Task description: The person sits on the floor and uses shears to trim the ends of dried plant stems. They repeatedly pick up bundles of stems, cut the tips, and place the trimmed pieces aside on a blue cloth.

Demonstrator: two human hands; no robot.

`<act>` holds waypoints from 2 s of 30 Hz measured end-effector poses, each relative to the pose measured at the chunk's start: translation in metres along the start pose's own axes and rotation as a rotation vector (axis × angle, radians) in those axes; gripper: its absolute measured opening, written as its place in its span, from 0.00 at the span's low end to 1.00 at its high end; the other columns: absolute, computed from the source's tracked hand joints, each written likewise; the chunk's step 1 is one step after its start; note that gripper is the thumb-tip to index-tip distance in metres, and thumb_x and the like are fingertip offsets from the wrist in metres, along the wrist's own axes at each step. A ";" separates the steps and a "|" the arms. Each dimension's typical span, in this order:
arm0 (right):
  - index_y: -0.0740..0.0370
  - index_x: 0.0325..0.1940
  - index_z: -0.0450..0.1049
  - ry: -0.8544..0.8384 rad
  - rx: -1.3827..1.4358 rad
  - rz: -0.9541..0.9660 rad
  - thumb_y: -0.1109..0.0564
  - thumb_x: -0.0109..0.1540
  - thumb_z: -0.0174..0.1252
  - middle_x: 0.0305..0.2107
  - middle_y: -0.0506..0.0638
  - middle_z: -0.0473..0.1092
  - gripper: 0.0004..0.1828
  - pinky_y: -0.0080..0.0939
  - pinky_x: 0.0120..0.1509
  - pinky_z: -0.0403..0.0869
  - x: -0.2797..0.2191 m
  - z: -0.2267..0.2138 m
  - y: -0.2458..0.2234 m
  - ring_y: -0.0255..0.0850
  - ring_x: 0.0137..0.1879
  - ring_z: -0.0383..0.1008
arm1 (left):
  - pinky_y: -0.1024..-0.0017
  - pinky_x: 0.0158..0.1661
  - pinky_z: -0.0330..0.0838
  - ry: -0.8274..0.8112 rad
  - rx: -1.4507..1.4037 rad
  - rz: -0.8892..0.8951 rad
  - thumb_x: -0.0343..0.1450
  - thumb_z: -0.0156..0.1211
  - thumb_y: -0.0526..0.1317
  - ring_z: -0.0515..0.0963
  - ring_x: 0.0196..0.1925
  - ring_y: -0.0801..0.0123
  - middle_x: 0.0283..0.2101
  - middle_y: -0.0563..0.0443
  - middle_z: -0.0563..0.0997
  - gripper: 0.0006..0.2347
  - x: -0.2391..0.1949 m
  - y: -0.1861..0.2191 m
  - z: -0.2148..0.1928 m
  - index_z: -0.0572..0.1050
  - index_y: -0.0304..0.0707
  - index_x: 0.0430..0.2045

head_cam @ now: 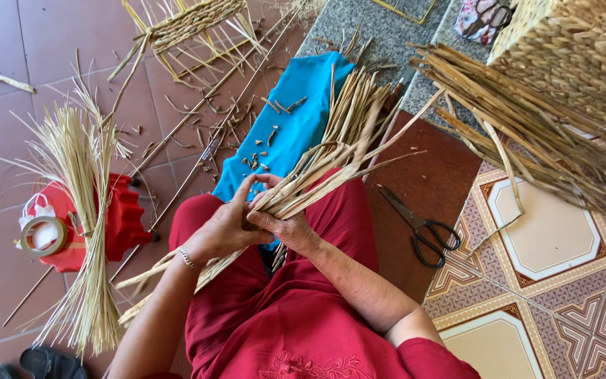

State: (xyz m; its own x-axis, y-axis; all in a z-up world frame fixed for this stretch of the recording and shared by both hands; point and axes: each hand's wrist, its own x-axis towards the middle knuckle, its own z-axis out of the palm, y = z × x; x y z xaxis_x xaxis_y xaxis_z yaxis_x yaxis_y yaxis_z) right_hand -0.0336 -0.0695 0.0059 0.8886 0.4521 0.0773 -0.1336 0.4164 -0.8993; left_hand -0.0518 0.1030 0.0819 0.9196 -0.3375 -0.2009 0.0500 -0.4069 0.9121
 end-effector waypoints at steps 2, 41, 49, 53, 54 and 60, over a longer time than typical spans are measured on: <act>0.57 0.66 0.63 -0.010 -0.137 -0.121 0.52 0.62 0.71 0.50 0.46 0.69 0.33 0.41 0.68 0.70 0.004 -0.006 -0.001 0.36 0.57 0.70 | 0.68 0.36 0.79 -0.077 -0.210 -0.139 0.61 0.70 0.35 0.82 0.34 0.70 0.38 0.49 0.81 0.41 0.007 -0.014 0.009 0.52 0.45 0.70; 0.62 0.64 0.69 0.753 -1.117 0.618 0.50 0.53 0.70 0.38 0.60 0.78 0.37 0.46 0.41 0.74 -0.209 -0.319 -0.028 0.45 0.38 0.76 | 0.82 0.22 0.57 0.745 -0.523 -0.119 0.70 0.69 0.36 0.63 0.22 0.87 0.22 0.66 0.71 0.05 -0.044 -0.109 -0.030 0.82 0.34 0.34; 0.66 0.71 0.63 0.304 -0.359 0.199 0.29 0.63 0.56 0.28 0.43 0.64 0.46 0.30 0.28 0.63 -0.148 -0.235 -0.083 0.30 0.28 0.63 | 0.83 0.22 0.58 0.823 -0.454 -0.061 0.70 0.69 0.36 0.64 0.22 0.88 0.21 0.66 0.71 0.04 -0.053 -0.108 -0.029 0.82 0.35 0.31; 0.66 0.76 0.55 -0.067 -0.221 0.140 0.15 0.60 0.42 0.31 0.42 0.63 0.60 0.33 0.35 0.65 -0.078 -0.159 -0.079 0.30 0.31 0.61 | 0.84 0.23 0.59 0.884 -0.416 -0.050 0.70 0.69 0.36 0.65 0.23 0.88 0.22 0.67 0.71 0.04 -0.055 -0.102 -0.024 0.83 0.35 0.34; 0.66 0.76 0.55 -0.111 -0.300 0.101 0.15 0.61 0.39 0.32 0.42 0.66 0.59 0.33 0.37 0.67 -0.064 -0.142 -0.075 0.29 0.32 0.63 | 0.84 0.23 0.59 0.898 -0.407 -0.057 0.69 0.69 0.36 0.65 0.23 0.89 0.22 0.67 0.71 0.05 -0.056 -0.100 -0.023 0.83 0.36 0.35; 0.67 0.77 0.55 -0.017 -0.561 0.045 0.19 0.64 0.40 0.32 0.42 0.65 0.55 0.29 0.35 0.67 -0.010 -0.060 -0.033 0.27 0.32 0.60 | 0.83 0.23 0.59 0.889 -0.317 -0.065 0.70 0.70 0.36 0.63 0.23 0.88 0.21 0.67 0.70 0.04 -0.060 -0.095 -0.018 0.84 0.34 0.32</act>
State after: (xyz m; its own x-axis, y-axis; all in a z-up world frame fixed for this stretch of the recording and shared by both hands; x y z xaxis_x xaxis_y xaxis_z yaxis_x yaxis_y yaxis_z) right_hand -0.0120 -0.1355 0.0087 0.8795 0.4745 0.0367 0.0870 -0.0845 -0.9926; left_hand -0.1046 0.1774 0.0142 0.8647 0.5014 -0.0281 0.0951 -0.1086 0.9895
